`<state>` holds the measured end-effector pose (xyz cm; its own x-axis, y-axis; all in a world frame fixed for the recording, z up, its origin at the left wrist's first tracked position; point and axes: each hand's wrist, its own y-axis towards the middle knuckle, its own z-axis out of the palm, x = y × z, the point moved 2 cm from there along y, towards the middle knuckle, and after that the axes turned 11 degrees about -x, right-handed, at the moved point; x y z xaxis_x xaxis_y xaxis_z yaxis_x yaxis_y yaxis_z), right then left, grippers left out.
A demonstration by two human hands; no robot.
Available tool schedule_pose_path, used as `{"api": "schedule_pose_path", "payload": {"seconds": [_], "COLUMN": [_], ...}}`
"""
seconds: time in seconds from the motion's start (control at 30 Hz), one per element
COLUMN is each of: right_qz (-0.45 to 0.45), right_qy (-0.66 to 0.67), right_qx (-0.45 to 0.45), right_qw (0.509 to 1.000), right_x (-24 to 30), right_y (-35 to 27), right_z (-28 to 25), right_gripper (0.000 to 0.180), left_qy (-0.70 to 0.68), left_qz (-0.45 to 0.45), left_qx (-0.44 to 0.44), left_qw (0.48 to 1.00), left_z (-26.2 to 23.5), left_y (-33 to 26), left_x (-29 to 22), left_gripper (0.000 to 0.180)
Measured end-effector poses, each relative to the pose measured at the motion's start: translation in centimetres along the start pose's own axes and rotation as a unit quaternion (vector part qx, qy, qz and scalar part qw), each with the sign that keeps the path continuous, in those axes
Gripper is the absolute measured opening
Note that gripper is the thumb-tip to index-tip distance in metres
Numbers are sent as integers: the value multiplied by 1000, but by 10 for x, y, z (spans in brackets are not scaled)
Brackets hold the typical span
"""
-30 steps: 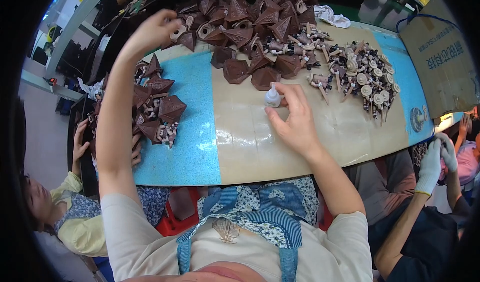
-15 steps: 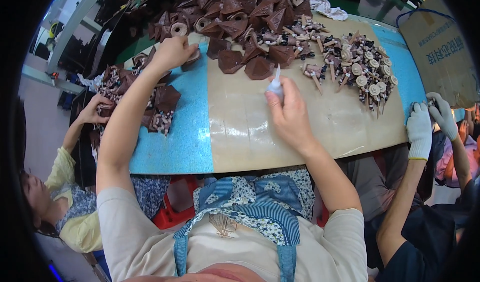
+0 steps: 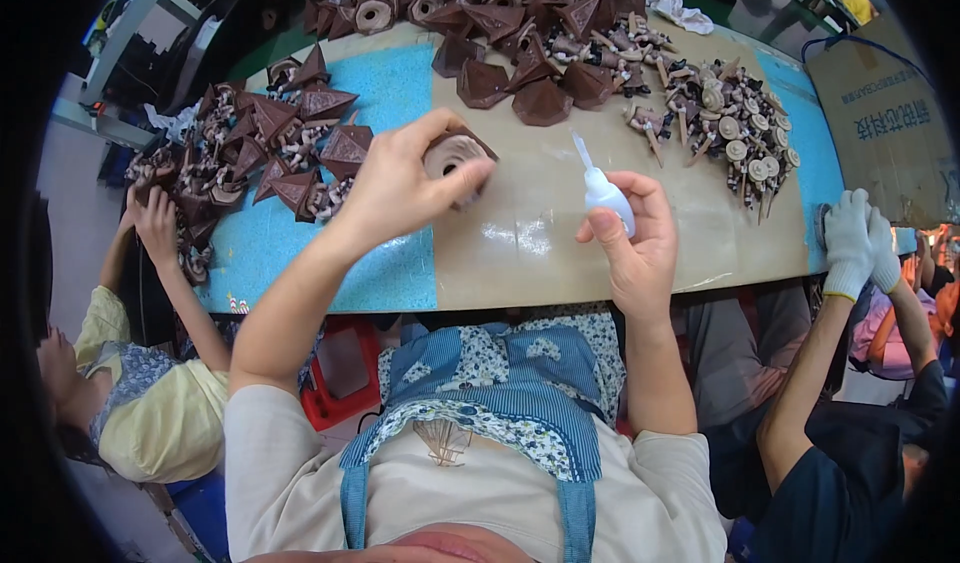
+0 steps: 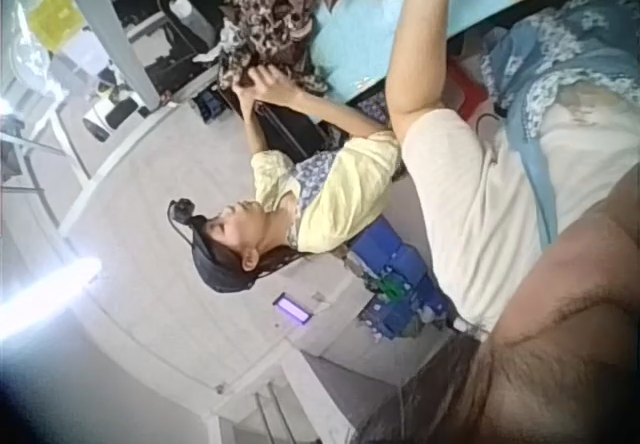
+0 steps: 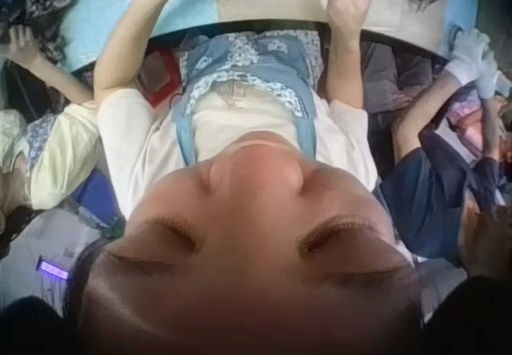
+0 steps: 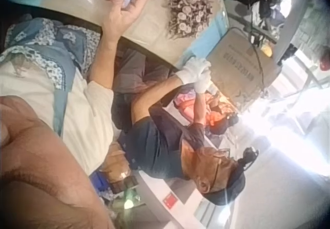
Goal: The person assembles figurines by applying glue to the bases from a bottle, pressing figurine pieces into the bases by hand, wiping them with a cloth, and trimming parts with pliers.
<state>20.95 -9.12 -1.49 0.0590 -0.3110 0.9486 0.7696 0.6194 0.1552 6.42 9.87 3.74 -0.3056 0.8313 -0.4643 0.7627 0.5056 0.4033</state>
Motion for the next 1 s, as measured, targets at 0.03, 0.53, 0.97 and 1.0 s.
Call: {"api": "schedule_pose_path", "payload": {"seconds": [0.03,0.53,0.97,1.0], "right_qz": [13,-92,-260,-259], "right_qy": [34,-204,-346,-347], "right_qx": [9,164,212,213], "right_qw": [999,961,876,876], "right_x": [0,56,71,71], "right_y": [-4,-26,-31,-31], "right_z": [-4,33,58,58], "right_gripper": [36,34,32,32], "left_qy": [-155,-648,-631,-631], "left_qz": [-102,-313,-282,-282], "left_qx": [4,89,76,76], "left_qw": [983,689,718,718], "left_z": [0,21,26,26], "left_y": [-11,-102,-103,-102], "left_x": [-10,-23,-27,-27], "left_gripper": [40,74,70,70]}}
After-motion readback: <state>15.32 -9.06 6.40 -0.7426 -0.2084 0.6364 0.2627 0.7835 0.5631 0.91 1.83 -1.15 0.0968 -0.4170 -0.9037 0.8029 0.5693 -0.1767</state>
